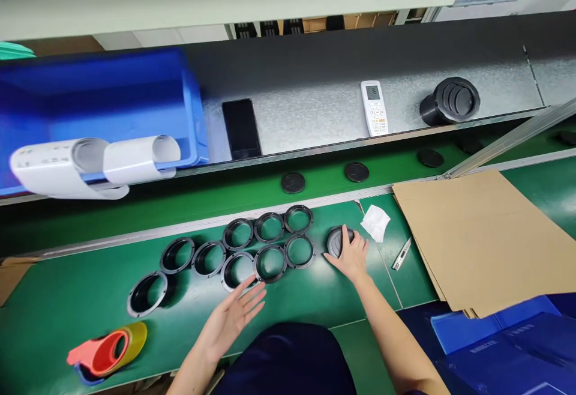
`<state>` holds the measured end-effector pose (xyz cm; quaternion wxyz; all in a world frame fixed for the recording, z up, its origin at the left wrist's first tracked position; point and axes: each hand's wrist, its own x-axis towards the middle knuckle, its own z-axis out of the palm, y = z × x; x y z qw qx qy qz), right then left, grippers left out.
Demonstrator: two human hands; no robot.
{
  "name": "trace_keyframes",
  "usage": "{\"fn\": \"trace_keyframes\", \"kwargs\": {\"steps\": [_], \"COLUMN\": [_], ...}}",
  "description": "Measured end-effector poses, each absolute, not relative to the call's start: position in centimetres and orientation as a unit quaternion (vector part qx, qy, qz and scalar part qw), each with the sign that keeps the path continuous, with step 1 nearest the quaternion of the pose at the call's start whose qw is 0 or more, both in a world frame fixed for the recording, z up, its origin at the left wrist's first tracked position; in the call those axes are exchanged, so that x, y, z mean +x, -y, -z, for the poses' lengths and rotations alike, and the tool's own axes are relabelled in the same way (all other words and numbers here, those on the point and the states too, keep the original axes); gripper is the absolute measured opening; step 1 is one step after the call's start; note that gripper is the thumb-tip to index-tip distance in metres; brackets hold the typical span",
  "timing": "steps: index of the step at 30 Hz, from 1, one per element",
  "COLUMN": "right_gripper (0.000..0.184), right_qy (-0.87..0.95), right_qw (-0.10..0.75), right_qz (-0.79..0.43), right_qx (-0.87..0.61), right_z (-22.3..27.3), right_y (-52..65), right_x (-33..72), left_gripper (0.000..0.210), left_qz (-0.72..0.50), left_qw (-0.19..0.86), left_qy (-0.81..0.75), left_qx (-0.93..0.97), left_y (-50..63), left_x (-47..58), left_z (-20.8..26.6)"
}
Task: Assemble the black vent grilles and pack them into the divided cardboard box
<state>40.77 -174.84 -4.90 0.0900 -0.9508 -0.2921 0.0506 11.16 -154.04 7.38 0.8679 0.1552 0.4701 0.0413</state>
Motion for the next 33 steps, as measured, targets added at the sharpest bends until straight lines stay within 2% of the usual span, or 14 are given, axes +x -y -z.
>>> {"fn": "trace_keyframes", "kwargs": {"steps": [5, 10, 13, 15, 17, 20, 24, 27, 30, 32, 33], "right_gripper": [0.1, 0.075, 0.072, 0.073, 0.071, 0.054, 0.031, 0.036, 0.043, 0.044, 0.045], "right_qy": [0.31, 0.342, 0.36, 0.359, 0.325, 0.197, 0.087, 0.046, 0.049, 0.063, 0.067], "right_qw": [0.048, 0.089, 0.105, 0.139, 0.23, 0.415, 0.474, 0.513, 0.55, 0.567, 0.573], "right_qz": [-0.054, 0.005, -0.015, -0.016, -0.032, -0.166, -0.293, -0.382, -0.467, -0.538, -0.581], "right_qx": [-0.948, -0.935, -0.927, -0.923, -0.917, -0.872, -0.826, -0.767, -0.691, -0.62, -0.574], "right_z": [5.3, 5.2, 6.5, 6.9, 6.3, 4.5, 3.1, 2.6, 1.1, -0.7, -1.7], "right_y": [174.0, 173.3, 173.4, 172.3, 169.0, 160.6, 148.7, 144.2, 144.8, 147.7, 149.6], "right_x": [41.7, 42.0, 41.9, 42.8, 44.8, 48.9, 52.2, 50.1, 43.5, 37.7, 34.8], "left_gripper": [0.052, 0.052, 0.051, 0.052, 0.054, 0.052, 0.047, 0.043, 0.041, 0.048, 0.06], "left_qz": [-0.055, -0.079, -0.093, -0.108, -0.122, -0.129, -0.149, -0.178, -0.217, -0.279, -0.319], "left_qw": [0.815, 0.758, 0.739, 0.73, 0.728, 0.743, 0.774, 0.781, 0.765, 0.786, 0.808], "left_qy": [-0.535, -0.603, -0.633, -0.645, -0.648, -0.637, -0.599, -0.582, -0.577, -0.508, -0.446], "left_qx": [0.216, 0.235, 0.21, 0.196, 0.188, 0.158, 0.137, 0.141, 0.185, 0.215, 0.214], "left_y": [153.6, 153.5, 153.6, 153.7, 153.5, 153.0, 151.9, 151.4, 151.2, 150.7, 150.4], "left_x": [10.8, 10.4, 10.0, 9.7, 9.6, 9.1, 7.9, 7.4, 8.8, 10.6, 11.4], "left_z": [-7.8, -8.1, -7.6, -7.1, -6.6, -5.9, -5.1, -5.0, -6.0, -7.1, -7.6]}}
